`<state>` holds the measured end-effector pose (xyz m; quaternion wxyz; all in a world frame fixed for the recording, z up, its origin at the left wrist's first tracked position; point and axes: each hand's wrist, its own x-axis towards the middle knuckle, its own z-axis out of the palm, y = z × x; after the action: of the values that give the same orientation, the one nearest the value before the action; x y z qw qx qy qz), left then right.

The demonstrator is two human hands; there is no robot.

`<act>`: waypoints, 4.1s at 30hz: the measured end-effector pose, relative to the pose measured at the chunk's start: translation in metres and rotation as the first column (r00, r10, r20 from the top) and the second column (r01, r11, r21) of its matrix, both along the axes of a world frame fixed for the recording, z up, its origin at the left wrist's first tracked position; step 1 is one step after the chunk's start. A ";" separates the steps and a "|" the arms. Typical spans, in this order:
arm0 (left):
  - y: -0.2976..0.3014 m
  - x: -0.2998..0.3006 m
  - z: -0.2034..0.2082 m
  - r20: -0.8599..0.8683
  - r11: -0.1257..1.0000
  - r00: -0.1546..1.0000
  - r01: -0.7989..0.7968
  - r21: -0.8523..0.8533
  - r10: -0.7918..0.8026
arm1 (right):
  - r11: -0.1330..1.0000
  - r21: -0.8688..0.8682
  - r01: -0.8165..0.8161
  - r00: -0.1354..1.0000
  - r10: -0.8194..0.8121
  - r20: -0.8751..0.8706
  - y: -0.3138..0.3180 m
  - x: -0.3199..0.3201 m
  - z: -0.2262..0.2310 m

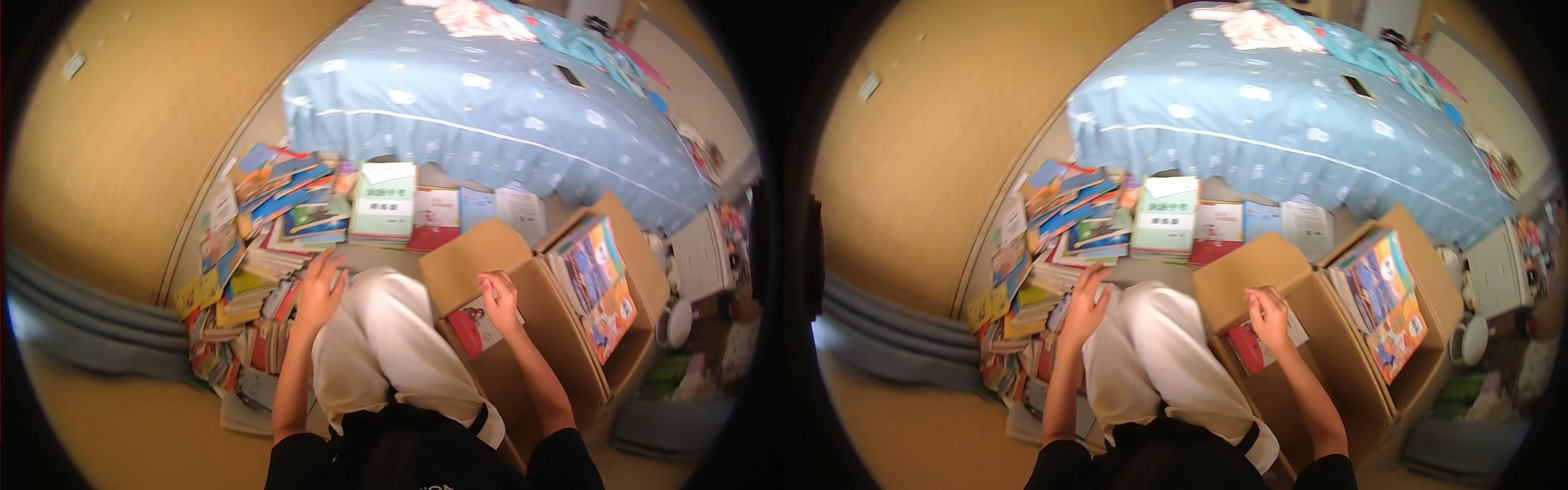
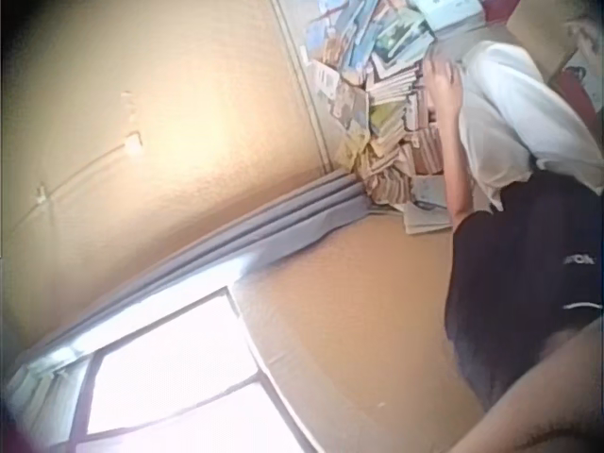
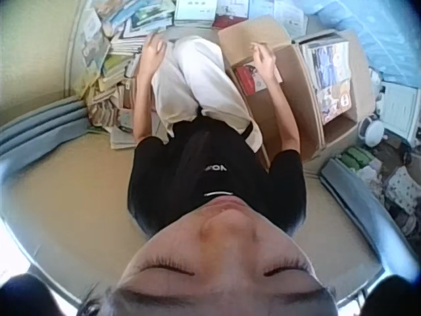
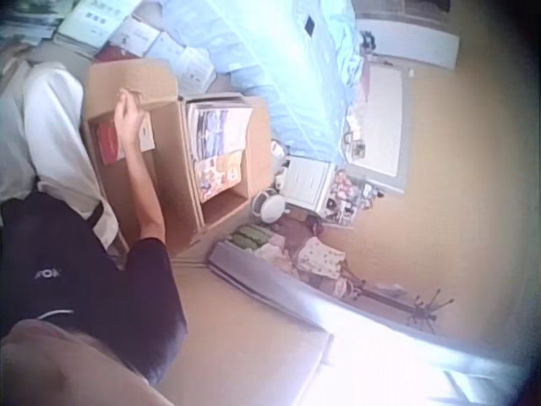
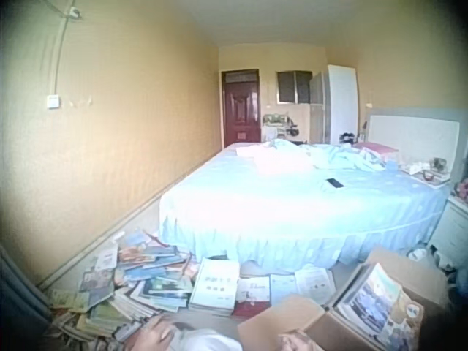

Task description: The person picks up books from the floor and packs them into a cardboard box by hand.

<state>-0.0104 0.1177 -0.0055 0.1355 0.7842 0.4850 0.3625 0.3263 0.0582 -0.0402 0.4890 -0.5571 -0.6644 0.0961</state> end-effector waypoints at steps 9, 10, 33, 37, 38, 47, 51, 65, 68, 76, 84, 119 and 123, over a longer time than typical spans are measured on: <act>-0.067 -0.206 -0.050 0.085 0.810 0.858 -0.439 -0.388 0.506 | 0.929 -0.045 -0.368 0.925 0.360 -0.122 0.048 -0.214 0.013; -0.075 -0.226 -0.060 0.080 0.795 0.843 -0.464 -0.391 0.532 | 0.918 -0.042 -0.395 0.914 0.387 -0.125 0.051 -0.240 0.017; 0.157 -0.324 -0.306 0.546 0.737 0.694 0.034 -0.675 0.468 | 0.216 -0.718 -0.661 0.718 -0.096 -0.690 0.338 -0.485 -0.157; 0.236 -0.323 -0.327 0.472 0.698 0.703 -0.050 -0.714 0.533 | 0.268 -0.804 -0.530 0.784 -0.206 -0.586 0.400 -0.491 -0.213; 0.254 -0.323 -0.332 0.469 0.694 0.701 -0.050 -0.719 0.537 | 0.262 -0.806 -0.530 0.785 -0.208 -0.584 0.414 -0.492 -0.227; 0.431 -0.322 -0.381 0.428 0.752 0.635 -0.415 -0.513 0.642 | 0.582 -0.804 -0.119 0.992 0.035 -0.122 0.547 -0.470 -0.330; 0.475 -0.336 -0.410 0.402 0.656 0.560 -0.379 -0.653 0.724 | 0.634 -0.773 -0.036 0.999 0.026 -0.025 0.580 -0.469 -0.351; 0.524 -0.332 -0.427 0.257 0.568 0.630 -0.358 -0.742 0.733 | 0.471 -0.875 0.114 0.964 0.161 0.212 0.642 -0.470 -0.396; 0.528 -0.334 -0.438 0.131 0.553 0.682 -0.449 -0.702 0.720 | 0.448 -0.882 0.145 0.862 0.380 0.335 0.635 -0.468 -0.403; 0.547 -0.322 -0.423 -0.041 0.318 0.681 -0.393 -0.863 0.731 | 0.317 -0.944 0.090 0.894 0.393 0.217 0.628 -0.464 -0.393; 0.537 -0.314 -0.427 0.326 0.430 0.496 -0.108 -0.896 0.805 | 0.378 -0.921 0.092 0.898 0.368 0.241 0.616 -0.459 -0.408; 0.292 -0.247 -0.178 0.714 0.667 0.257 0.254 -0.700 0.651 | 0.493 -0.385 -0.781 0.087 -0.523 -0.848 0.415 -0.456 -0.194; 0.248 -0.229 -0.139 0.755 0.714 0.248 0.249 -0.655 0.607 | 0.569 -0.326 -0.755 0.022 -0.474 -0.880 0.374 -0.443 -0.151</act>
<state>-0.2391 0.3659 -0.1447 0.6201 0.2255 0.4893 0.5703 -0.1166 0.4320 -0.1915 0.4689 -0.3798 -0.0617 0.7951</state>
